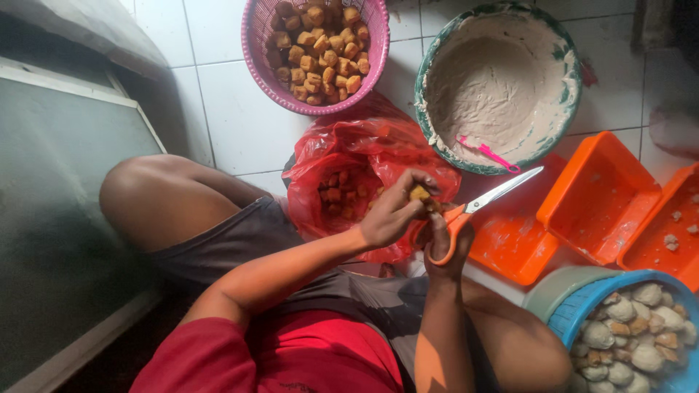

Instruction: The person sits on the floor and uses orange-handled scissors to cut small brown food items one at a time. The cut pieces fall into a red plastic bag below. A pink basket of uncut items and a bowl of batter are nearby.

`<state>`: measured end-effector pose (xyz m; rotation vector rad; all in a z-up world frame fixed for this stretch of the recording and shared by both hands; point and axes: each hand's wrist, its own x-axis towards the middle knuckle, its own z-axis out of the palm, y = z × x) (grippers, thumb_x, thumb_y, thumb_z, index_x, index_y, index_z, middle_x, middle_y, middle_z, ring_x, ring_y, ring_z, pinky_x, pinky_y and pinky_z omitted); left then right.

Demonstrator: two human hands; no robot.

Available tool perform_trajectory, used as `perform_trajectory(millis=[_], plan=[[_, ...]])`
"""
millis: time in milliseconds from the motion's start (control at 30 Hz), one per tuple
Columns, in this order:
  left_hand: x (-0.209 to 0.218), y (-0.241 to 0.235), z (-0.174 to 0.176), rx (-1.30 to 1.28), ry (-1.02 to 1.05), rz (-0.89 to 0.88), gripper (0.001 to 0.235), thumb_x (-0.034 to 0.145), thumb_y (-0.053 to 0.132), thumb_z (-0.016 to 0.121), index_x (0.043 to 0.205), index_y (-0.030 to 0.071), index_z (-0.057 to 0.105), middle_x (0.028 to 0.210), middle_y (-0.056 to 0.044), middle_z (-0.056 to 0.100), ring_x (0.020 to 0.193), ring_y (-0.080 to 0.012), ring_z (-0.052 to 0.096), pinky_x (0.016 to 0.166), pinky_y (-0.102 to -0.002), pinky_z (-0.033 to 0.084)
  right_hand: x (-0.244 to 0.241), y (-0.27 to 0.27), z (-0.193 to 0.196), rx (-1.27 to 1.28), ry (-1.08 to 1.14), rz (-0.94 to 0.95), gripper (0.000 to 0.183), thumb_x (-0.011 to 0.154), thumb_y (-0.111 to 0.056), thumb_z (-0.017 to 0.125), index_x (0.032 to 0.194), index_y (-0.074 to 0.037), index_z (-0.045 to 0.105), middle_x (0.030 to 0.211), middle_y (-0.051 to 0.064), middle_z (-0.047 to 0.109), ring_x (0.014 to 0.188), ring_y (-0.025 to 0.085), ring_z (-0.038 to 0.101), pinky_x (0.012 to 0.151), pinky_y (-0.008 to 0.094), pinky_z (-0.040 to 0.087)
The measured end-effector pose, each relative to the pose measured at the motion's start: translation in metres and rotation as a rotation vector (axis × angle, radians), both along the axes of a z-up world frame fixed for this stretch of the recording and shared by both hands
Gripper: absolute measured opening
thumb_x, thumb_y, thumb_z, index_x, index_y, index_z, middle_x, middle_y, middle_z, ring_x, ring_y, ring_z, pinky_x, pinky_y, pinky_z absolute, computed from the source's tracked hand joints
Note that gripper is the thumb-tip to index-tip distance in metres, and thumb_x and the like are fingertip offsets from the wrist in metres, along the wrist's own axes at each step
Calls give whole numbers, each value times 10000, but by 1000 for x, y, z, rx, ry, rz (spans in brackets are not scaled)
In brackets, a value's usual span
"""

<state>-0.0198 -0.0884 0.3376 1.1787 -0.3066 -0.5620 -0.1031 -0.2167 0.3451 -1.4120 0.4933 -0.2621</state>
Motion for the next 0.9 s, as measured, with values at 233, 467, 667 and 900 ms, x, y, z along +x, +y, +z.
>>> perform_trajectory(millis=[233, 467, 667, 900], plan=[[4, 13, 18, 248, -349, 95, 401, 865, 142, 827, 1192, 23, 627, 1091, -60, 638, 1019, -133, 647, 899, -272, 525, 4, -4, -10, 166, -33, -124, 353, 945, -225, 725, 1157, 19, 584, 844, 57, 624, 591, 120, 567, 512, 259, 481], [40, 15, 1, -7, 88, 66, 243, 1008, 190, 711, 1165, 7, 677, 1055, -19, 678, 981, -87, 632, 901, -267, 516, -18, -9, 3, 411, -130, 352, 703, 919, -528, 771, 1288, 43, 591, 764, 23, 575, 599, 127, 562, 514, 262, 465], [69, 27, 5, -124, 166, -5, 236, 1026, 190, 694, 1164, 0, 673, 1048, -19, 678, 944, -90, 629, 905, -270, 512, -13, -8, 38, 675, 0, 934, 1054, 734, -746, 807, 1338, 70, 522, 925, 126, 626, 889, 228, 630, 788, 354, 493], [73, 42, 17, -56, 119, -117, 208, 991, 138, 734, 1154, 18, 686, 972, 29, 672, 847, -42, 595, 766, -215, 495, -12, -11, 50, 603, 61, 956, 1050, 776, -769, 745, 1346, 90, 543, 906, 120, 653, 860, 209, 632, 790, 338, 487]])
